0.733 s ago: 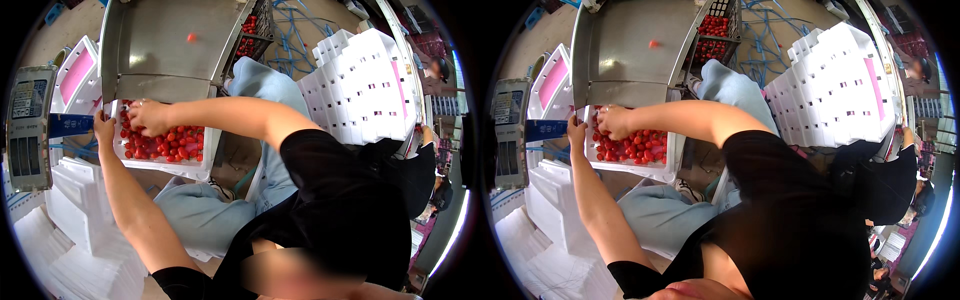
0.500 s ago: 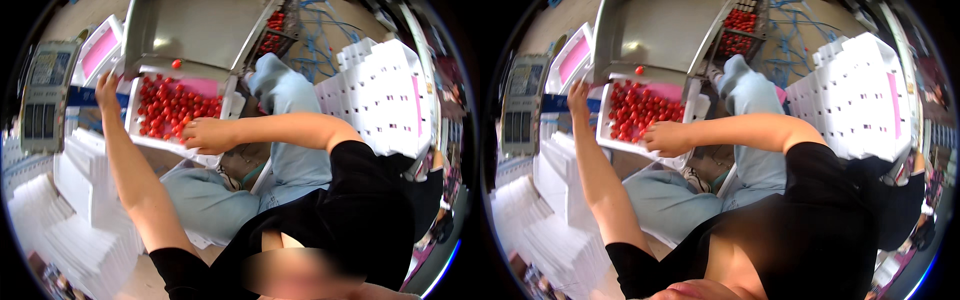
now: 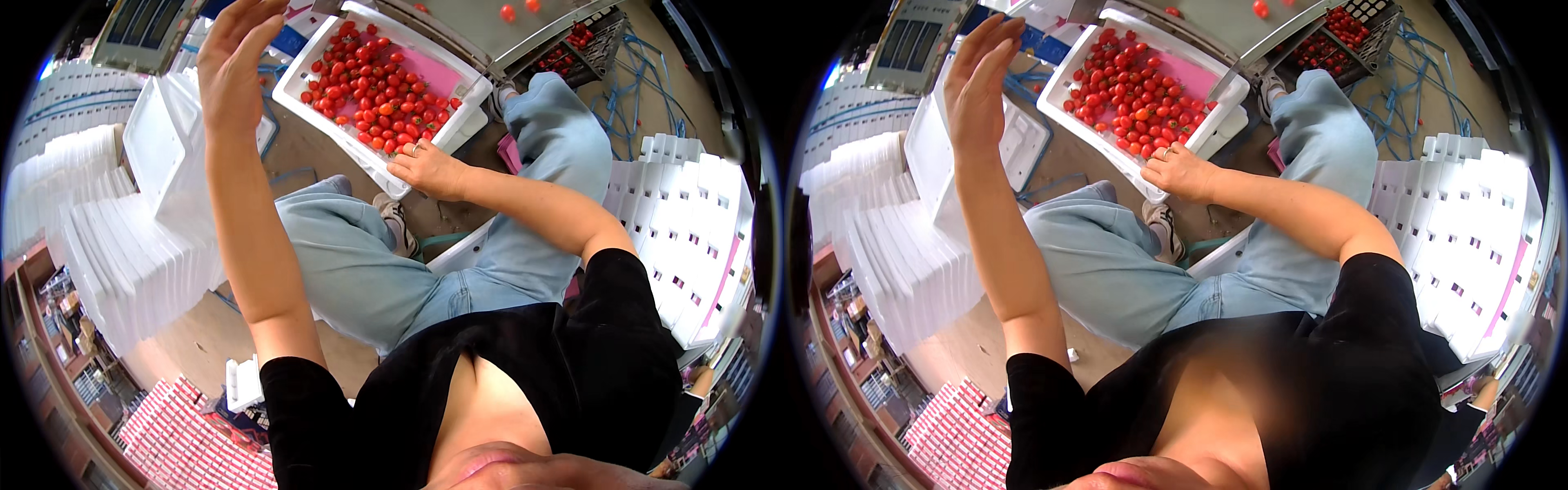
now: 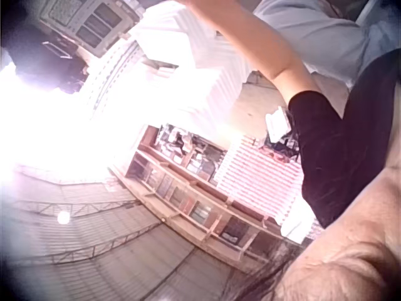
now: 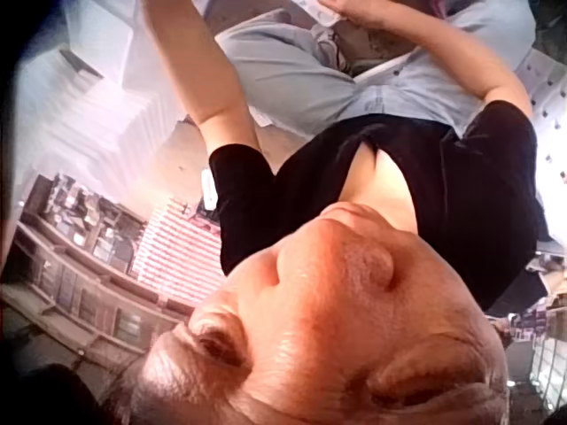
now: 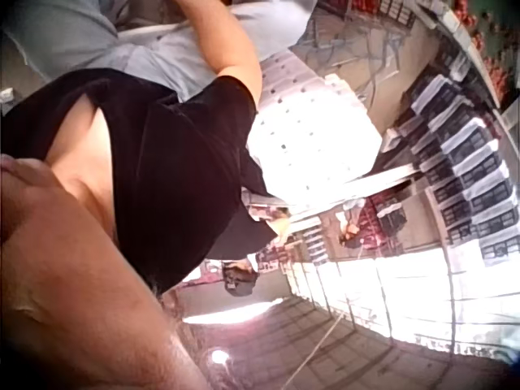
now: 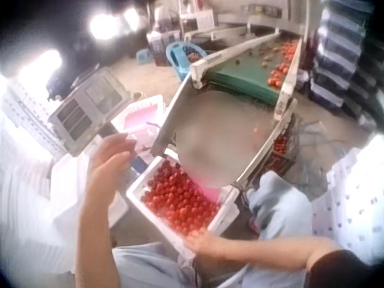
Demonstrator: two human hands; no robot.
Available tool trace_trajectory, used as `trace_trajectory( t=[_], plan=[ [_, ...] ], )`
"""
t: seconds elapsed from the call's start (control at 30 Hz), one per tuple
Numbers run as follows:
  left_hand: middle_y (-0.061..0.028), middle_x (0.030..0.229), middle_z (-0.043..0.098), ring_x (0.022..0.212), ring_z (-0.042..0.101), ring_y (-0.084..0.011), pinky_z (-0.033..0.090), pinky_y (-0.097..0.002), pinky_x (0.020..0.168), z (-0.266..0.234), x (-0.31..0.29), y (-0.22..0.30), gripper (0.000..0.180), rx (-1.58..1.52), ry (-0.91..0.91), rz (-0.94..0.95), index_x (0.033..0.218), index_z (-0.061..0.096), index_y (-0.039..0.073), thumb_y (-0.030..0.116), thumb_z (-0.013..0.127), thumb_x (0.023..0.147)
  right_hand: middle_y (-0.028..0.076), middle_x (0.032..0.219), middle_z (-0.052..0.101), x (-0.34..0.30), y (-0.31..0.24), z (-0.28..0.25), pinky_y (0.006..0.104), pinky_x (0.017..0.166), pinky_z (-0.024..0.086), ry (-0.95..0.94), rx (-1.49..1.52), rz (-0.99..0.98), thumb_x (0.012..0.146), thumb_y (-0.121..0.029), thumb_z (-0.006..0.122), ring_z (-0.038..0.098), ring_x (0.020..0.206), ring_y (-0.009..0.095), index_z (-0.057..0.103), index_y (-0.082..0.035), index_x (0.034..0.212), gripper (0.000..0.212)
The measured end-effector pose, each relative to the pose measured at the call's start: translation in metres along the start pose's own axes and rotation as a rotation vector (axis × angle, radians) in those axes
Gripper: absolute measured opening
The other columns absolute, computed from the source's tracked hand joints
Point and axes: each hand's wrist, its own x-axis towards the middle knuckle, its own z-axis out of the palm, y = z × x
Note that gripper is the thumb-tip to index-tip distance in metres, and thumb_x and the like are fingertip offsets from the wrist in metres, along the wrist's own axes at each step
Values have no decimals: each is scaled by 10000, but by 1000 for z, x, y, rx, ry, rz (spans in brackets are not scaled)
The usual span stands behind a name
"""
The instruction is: The person sorts cherry tomatoes by hand from a large bin into smaller white foam containers, placing a pink foam insert on top and stacking the boxes.
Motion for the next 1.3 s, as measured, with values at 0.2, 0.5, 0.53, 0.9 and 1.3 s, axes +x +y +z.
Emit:
trace_trajectory(
  t=[0.2,0.5,0.53,0.9,1.3],
  plan=[
    [-90,1026,706,976,632,-130,461,-252,903,-16,-50,-12,310,-116,262,-68,1165,640,1,55,674,862,64,960,587,13,-29,12,402,848,456,114,316,53,834,-151,621,576,977,257,616,-103,1016,189],
    [-85,1028,701,909,652,-148,506,-268,822,-29,-52,-35,294,75,271,-73,1138,654,9,115,686,866,10,1502,418,106,58,36,531,1177,151,97,-191,148,978,-435,468,291,1430,289,509,-169,1382,485],
    [-82,1036,696,933,644,-138,493,-254,843,-31,-50,-34,286,57,264,-84,1135,657,3,97,691,866,-40,1544,361,111,73,38,546,1184,79,-14,-206,219,978,-540,381,227,1460,281,453,-229,1438,561],
    [-49,996,702,916,638,-105,504,-235,804,-62,-57,-27,260,132,319,-83,1108,691,29,127,713,869,78,1590,224,40,54,24,603,1153,154,-8,-214,554,937,-544,476,160,1455,408,350,-283,1495,628],
    [-35,992,708,901,639,-97,496,-224,787,-59,-61,-19,272,307,311,-66,1113,696,45,169,712,871,137,1545,312,0,-12,-13,546,1134,246,-230,-10,563,945,-471,543,261,1412,424,520,-109,1372,560]
  ],
)
